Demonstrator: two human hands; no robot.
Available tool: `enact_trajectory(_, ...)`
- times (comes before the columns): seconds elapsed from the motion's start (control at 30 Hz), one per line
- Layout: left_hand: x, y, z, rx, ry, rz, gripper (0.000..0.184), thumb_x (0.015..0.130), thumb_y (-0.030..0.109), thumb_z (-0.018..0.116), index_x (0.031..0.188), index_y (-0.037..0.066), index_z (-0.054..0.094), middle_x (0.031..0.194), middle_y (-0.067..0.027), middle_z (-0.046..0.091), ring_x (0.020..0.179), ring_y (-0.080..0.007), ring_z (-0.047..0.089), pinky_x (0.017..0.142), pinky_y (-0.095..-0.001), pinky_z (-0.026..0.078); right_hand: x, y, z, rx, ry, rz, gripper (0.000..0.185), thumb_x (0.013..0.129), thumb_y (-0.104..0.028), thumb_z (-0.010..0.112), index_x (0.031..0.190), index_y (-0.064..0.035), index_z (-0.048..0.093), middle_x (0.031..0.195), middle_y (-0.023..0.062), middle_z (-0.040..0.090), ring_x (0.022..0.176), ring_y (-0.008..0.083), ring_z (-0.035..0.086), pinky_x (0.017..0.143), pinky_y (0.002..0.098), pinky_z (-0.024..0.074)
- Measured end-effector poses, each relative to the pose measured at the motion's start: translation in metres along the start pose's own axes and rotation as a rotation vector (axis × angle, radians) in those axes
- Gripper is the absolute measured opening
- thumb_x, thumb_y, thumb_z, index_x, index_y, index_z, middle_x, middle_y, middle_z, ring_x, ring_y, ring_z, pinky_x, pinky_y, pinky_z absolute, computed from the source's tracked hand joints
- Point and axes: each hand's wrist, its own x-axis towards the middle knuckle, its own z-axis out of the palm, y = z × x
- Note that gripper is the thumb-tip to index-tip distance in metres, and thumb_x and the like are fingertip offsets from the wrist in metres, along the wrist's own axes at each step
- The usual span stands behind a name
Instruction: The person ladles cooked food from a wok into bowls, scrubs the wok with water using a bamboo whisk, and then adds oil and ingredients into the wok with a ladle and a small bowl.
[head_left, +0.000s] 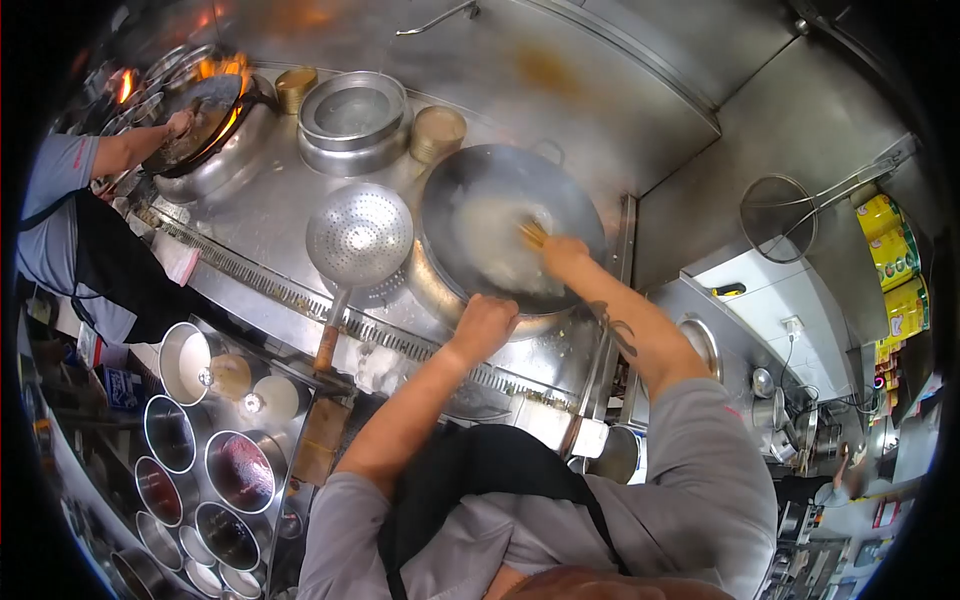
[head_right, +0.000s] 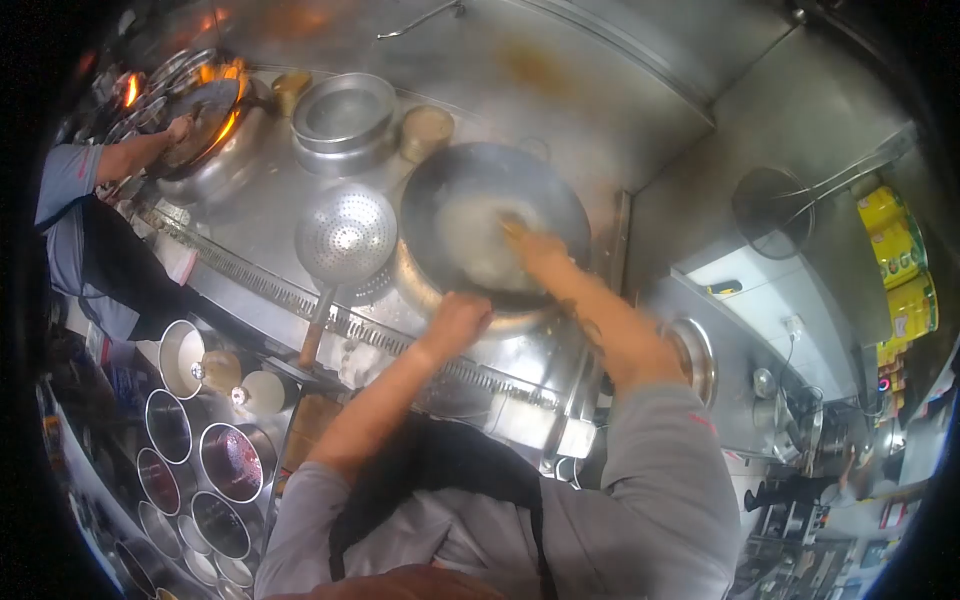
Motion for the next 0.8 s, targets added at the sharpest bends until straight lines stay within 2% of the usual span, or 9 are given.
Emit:
enact_trajectory(0.07,-0.002,0.001,-0.001,0.014,0.012,0.009,0.012,0.080,0.015,0.065,0.073,0.008,0.060,0.071,-0.0105,0.064,0.075,-0.0301,0.063,0.071,-0.0439,0.042,-0.019,-0.007,0.008,0.113,0.167,0.000,0.029,0.084,-0.018,0.057,0.112,-0.0106,0.056,0.105,0.0172,0.066,0.089,0.0336,0.069,0.079,0.0444,0.0545)
enact_trajectory(0.13,-0.001,0.002,-0.002,0.006,-0.004,0.003,0.012,0.081,0.016,0.065,0.074,0.008,0.060,0.072,-0.0106,0.064,0.075,-0.0301,0.062,0.071,-0.0439,0.042,-0.032,0.002,0.010,0.165,0.195,0.007,0.026,0.083,-0.022,0.059,0.095,-0.0019,0.069,0.096,0.0217,0.069,0.090,0.0351,0.068,0.080,0.0443,0.0542)
enact_trajectory(0.23,0.000,0.003,-0.002,0.011,-0.023,-0.011,0.012,0.081,0.016,0.066,0.075,0.008,0.060,0.073,-0.0107,0.064,0.076,-0.0300,0.062,0.071,-0.0438,0.042,-0.017,0.021,0.002,0.091,0.043,0.046,0.035,0.083,-0.017,0.057,0.116,-0.0114,0.050,0.115,0.0184,0.061,0.094,0.0349,0.067,0.082,0.0444,0.0537)
enact_trajectory(0.27,-0.001,0.003,-0.002,0.015,-0.028,-0.017,0.012,0.081,0.016,0.066,0.076,0.008,0.060,0.073,-0.0108,0.064,0.076,-0.0300,0.062,0.071,-0.0438,0.042,-0.006,0.015,0.000,0.066,0.048,0.048,0.058,0.083,-0.013,0.056,0.135,-0.0210,0.032,0.129,0.0149,0.054,0.094,0.0343,0.067,0.081,0.0443,0.0539)
enact_trajectory(0.33,0.000,0.002,-0.003,0.001,-0.031,-0.009,0.011,0.081,0.016,0.066,0.076,0.008,0.060,0.073,-0.0106,0.064,0.076,-0.0301,0.062,0.071,-0.0440,0.042,-0.008,0.009,0.000,0.111,0.119,0.034,0.059,0.083,-0.013,0.056,0.136,-0.0213,0.032,0.130,0.0141,0.054,0.095,0.0344,0.067,0.082,0.0440,0.0536)
enact_trajectory(0.37,-0.001,0.001,-0.004,-0.006,-0.038,-0.003,0.011,0.081,0.016,0.066,0.076,0.008,0.060,0.073,-0.0106,0.064,0.076,-0.0302,0.062,0.071,-0.0440,0.042,-0.026,0.003,0.005,0.188,0.181,0.019,0.038,0.082,-0.017,0.058,0.119,-0.0119,0.050,0.116,0.0168,0.061,0.096,0.0351,0.067,0.083,0.0438,0.0532)
enact_trajectory(0.43,0.000,0.001,-0.005,0.009,-0.030,-0.003,0.011,0.080,0.016,0.066,0.075,0.008,0.060,0.073,-0.0106,0.064,0.075,-0.0306,0.062,0.071,-0.0444,0.042,-0.031,0.014,0.011,0.234,0.210,0.036,0.029,0.082,-0.022,0.059,0.102,-0.0023,0.068,0.101,0.0193,0.069,0.097,0.0357,0.067,0.085,0.0435,0.0530)
enact_trajectory(0.63,0.003,0.005,-0.009,-0.031,-0.037,-0.023,0.011,0.080,0.015,0.065,0.073,0.008,0.060,0.073,-0.0107,0.064,0.076,-0.0312,0.062,0.070,-0.0451,0.042,0.046,0.045,0.037,0.124,0.086,0.241,0.035,0.081,-0.023,0.060,0.110,-0.0037,0.066,0.099,0.0183,0.070,0.094,0.0351,0.068,0.085,0.0457,0.0524)
enact_trajectory(0.8,0.001,0.006,-0.009,-0.032,-0.033,-0.033,0.012,0.081,0.015,0.065,0.072,0.008,0.060,0.072,-0.0105,0.064,0.075,-0.0309,0.062,0.070,-0.0447,0.042,-0.009,0.092,0.028,0.076,0.064,0.230,0.033,0.081,-0.025,0.059,0.109,-0.0103,0.067,0.100,0.0173,0.069,0.095,0.0352,0.067,0.083,0.0467,0.0525)
